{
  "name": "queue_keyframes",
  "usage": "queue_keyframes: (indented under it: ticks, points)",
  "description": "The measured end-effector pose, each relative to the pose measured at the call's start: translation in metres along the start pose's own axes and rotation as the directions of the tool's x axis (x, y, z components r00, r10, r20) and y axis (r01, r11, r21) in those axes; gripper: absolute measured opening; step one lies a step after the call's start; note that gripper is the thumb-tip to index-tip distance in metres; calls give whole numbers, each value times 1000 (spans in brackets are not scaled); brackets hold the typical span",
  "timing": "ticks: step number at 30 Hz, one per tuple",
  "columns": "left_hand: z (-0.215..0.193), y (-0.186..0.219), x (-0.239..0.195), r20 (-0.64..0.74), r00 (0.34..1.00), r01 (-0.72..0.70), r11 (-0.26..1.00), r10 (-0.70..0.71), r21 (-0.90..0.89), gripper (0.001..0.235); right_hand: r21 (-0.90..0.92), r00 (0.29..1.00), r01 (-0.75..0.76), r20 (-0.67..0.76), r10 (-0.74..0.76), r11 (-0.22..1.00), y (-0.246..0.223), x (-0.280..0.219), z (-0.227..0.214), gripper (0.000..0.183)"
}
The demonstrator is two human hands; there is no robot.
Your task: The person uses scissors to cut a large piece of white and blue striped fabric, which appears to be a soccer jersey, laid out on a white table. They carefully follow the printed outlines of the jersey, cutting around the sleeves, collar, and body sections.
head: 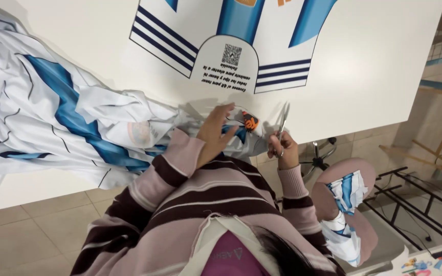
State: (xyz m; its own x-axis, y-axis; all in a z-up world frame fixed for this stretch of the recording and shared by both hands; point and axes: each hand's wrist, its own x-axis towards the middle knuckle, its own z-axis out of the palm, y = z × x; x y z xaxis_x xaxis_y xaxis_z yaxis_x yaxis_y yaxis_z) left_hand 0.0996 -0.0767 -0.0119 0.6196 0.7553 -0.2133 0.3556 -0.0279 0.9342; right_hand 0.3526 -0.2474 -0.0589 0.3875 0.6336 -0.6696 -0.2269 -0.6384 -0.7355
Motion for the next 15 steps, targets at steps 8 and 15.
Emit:
queue_keyframes:
  ticks: [8, 15]
  points:
    - [30, -50, 23, 176, 901, 358, 451, -396, -817, 56, -19, 991, -11, 134, 14, 1000, -24, 20, 55, 19]
    - [40, -33, 52, 248, 858, 408, 305, -449, -861, 40, 52, 967, -22, 253, 8, 998, -20, 35, 67, 26]
